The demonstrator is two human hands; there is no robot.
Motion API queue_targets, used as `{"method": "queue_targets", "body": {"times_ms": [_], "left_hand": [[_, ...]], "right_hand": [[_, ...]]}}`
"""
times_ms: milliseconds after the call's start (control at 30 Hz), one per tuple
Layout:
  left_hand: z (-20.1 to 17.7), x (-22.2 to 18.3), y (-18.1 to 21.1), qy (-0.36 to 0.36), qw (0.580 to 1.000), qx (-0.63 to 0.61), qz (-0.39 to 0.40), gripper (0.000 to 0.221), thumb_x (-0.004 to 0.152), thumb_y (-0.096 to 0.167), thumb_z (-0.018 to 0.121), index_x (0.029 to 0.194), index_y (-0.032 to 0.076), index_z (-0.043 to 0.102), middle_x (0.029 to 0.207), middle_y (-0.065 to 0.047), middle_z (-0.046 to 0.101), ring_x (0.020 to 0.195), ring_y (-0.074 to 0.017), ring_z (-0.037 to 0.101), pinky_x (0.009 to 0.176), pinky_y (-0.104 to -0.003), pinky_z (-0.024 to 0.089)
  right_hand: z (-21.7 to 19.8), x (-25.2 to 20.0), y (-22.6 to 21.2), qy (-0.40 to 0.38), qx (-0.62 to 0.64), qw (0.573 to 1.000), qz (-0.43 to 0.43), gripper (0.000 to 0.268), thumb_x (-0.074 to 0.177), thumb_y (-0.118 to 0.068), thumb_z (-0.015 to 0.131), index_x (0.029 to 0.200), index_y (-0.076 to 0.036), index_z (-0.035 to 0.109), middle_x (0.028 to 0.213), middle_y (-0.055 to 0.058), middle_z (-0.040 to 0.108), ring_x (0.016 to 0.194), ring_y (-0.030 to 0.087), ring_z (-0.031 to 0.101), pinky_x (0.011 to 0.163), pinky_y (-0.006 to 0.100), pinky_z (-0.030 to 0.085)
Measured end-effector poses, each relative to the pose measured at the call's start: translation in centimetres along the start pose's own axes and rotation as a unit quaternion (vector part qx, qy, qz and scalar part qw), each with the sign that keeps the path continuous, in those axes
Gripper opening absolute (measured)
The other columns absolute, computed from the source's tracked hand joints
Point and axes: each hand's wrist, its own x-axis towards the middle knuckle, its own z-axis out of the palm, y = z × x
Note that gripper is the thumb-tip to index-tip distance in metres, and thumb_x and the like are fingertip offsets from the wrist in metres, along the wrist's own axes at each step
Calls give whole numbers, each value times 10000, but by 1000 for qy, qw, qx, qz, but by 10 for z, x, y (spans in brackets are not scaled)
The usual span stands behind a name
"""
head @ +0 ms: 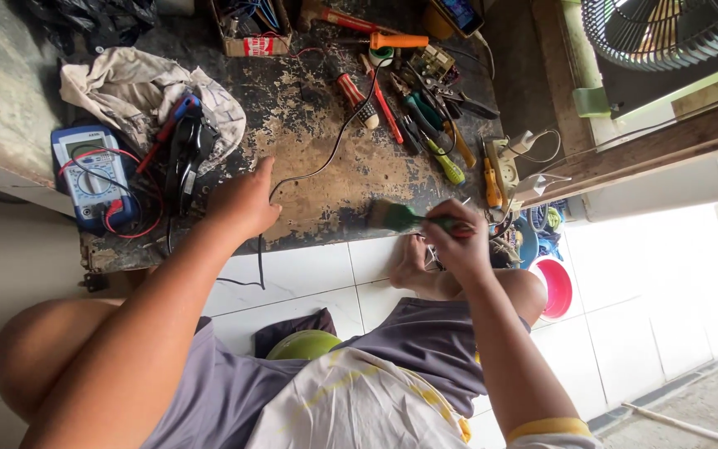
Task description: Disassembling and cleaning a hair clipper on a workbench using a screwdriver and a brush
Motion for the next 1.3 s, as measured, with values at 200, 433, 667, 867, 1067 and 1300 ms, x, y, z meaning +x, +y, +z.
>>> {"method": "queue_targets", "body": {"times_ms": [200, 433, 667, 867, 1067, 1300], "left_hand": [[7, 5, -10, 16, 999, -36, -3, 735, 886, 261, 696, 1522, 29, 408, 1286, -285, 670, 1244, -467, 623, 1046, -594, 494], [16, -3, -13, 18, 998, -60, -13, 721, 889, 242, 670, 1538, 80, 401, 1214, -232, 717, 1254, -417, 629, 1069, -558, 492], [10, -3, -12, 102, 990, -90, 21, 662, 872, 201, 712, 1491, 106, 501, 970, -175, 765, 1054, -406, 717, 941, -568, 554], [8, 15, -34, 239, 959, -146, 42, 505, 910, 160, 705, 1383, 30, 586, 846, -179, 741, 931, -437, 722, 839, -592, 554], [16, 34, -48, 342, 927, -145, 53, 421, 897, 185, 725, 1302, 99, 647, 829, -123, 741, 903, -411, 725, 800, -563, 557], [24, 54, -63, 369, 922, -115, 20, 394, 905, 162, 731, 1288, 100, 661, 926, -156, 743, 970, -427, 720, 822, -566, 565]], "right_hand": [[35, -8, -30, -54, 45, 996, -55, 196, 749, -61, 826, 928, -20, 756, 744, 135, 622, 674, 170, 582, 562, 334, 475], [36, 2, 2, -99, 90, 991, 11, 173, 780, 32, 789, 940, 21, 724, 763, 164, 676, 657, 197, 672, 563, 332, 625], [27, -6, -23, -41, 19, 999, -29, 138, 759, -34, 797, 888, -47, 750, 687, 113, 664, 594, 158, 617, 550, 300, 493], [67, -17, -5, -112, 20, 993, 33, 160, 757, -98, 790, 910, -136, 761, 781, 87, 717, 659, 213, 696, 659, 336, 546], [7, -14, 13, 18, 46, 999, 4, 156, 791, -5, 766, 938, 1, 713, 777, 168, 666, 695, 204, 658, 628, 340, 558], [20, 2, 4, 143, 206, 968, 14, 186, 856, 44, 759, 996, 94, 646, 732, 232, 697, 579, 196, 709, 551, 297, 627]]}}
